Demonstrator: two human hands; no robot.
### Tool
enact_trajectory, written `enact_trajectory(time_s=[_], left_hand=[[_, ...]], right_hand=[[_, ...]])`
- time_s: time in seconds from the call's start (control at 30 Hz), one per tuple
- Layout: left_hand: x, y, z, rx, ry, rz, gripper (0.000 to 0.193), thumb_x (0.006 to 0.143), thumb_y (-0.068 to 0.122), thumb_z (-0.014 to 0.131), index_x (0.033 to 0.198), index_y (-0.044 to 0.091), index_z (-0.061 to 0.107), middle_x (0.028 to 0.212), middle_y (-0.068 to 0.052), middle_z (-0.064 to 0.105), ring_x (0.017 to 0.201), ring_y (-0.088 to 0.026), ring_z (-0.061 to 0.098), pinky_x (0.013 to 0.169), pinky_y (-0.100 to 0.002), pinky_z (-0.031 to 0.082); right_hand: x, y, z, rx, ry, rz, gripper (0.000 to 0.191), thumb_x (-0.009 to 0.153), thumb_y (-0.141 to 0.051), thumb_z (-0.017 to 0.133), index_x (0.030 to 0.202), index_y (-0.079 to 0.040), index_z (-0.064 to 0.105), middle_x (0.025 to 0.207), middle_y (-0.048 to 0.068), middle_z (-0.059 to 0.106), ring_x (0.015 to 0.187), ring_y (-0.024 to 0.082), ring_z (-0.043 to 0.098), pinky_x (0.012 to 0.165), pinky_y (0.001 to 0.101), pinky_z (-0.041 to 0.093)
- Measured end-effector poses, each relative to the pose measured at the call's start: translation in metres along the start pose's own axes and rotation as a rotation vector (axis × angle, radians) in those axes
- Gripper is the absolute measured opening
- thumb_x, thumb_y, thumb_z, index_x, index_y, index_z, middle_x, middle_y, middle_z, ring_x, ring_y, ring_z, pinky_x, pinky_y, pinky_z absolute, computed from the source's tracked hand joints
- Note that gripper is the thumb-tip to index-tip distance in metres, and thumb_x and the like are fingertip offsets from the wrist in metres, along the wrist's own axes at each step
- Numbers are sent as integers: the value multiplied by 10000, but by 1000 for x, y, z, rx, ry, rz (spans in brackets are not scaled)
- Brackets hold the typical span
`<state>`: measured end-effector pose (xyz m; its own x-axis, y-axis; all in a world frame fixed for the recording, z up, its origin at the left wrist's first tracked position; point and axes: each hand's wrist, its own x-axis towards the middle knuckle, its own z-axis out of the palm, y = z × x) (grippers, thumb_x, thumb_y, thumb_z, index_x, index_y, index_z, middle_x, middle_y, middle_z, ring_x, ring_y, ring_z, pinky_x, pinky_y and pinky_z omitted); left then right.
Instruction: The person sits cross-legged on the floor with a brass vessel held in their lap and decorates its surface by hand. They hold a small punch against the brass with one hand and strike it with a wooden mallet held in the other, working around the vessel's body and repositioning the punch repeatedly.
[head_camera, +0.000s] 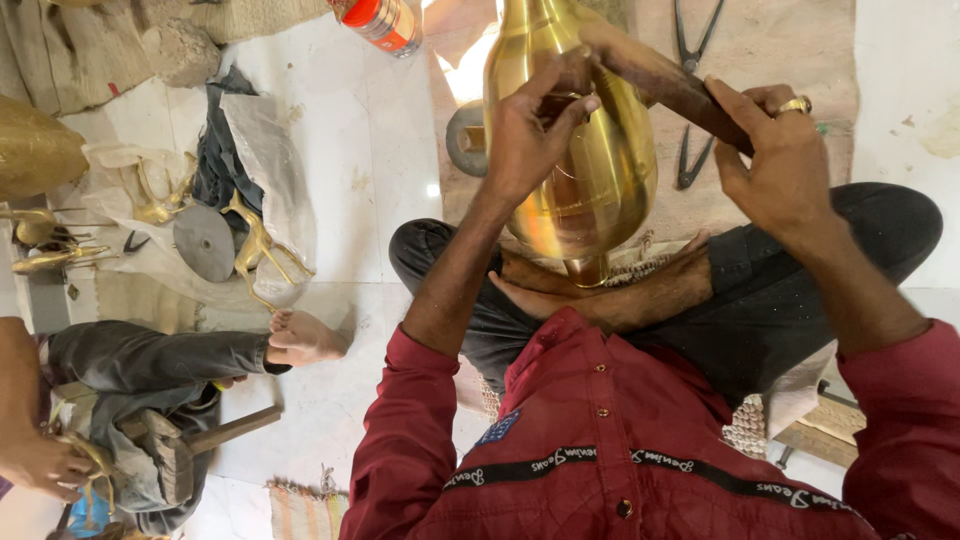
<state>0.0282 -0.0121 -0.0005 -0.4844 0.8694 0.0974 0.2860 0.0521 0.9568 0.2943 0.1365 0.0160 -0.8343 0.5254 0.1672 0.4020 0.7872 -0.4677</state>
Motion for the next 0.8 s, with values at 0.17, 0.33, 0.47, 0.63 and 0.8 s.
enact_trajectory(time_s=[0.17, 0.33, 0.47, 0.63, 0.8], left_hand=[[0, 2, 4, 207, 27, 88, 526, 976, 175, 765, 1452, 145, 545, 1076, -101, 799, 930, -181, 824, 837, -341, 726], [0, 14, 1, 227, 8, 85, 583, 965, 167, 769, 1489, 180, 515, 1044, -80, 817, 904, -178, 832, 833, -340, 719], [0, 16, 1, 236, 3, 124, 587, 968, 127, 775, 1489, 192, 515, 1070, -90, 810, 934, -188, 827, 852, -350, 722], [-2, 14, 3, 262, 11, 181, 568, 978, 59, 762, 1481, 183, 529, 1114, -126, 792, 981, -197, 817, 903, -360, 708], [-4, 15, 1, 225, -11, 183, 589, 970, -34, 688, 1498, 158, 510, 1125, -127, 784, 1034, -196, 810, 932, -354, 704]], right_hand=[[-4, 6, 9, -47, 9, -38, 621, 1001, -61, 707, 1608, -124, 594, 1236, 223, 652, 932, 291, 660, 854, 413, 557], [3, 12, 0, -168, 41, -85, 612, 981, -83, 737, 1577, -151, 615, 1222, 209, 657, 905, 271, 636, 874, 443, 530], [13, 4, -21, -270, 98, -129, 517, 1036, -89, 737, 1541, -147, 641, 1203, 191, 656, 893, 254, 626, 920, 435, 512], [25, -21, -54, -3, 250, -241, 505, 971, 36, 733, 1463, -18, 637, 1190, 222, 642, 961, 299, 668, 844, 406, 558], [37, -42, -75, 33, 289, -348, 509, 962, 90, 731, 1454, 20, 620, 1189, 230, 629, 930, 272, 686, 849, 357, 593]])
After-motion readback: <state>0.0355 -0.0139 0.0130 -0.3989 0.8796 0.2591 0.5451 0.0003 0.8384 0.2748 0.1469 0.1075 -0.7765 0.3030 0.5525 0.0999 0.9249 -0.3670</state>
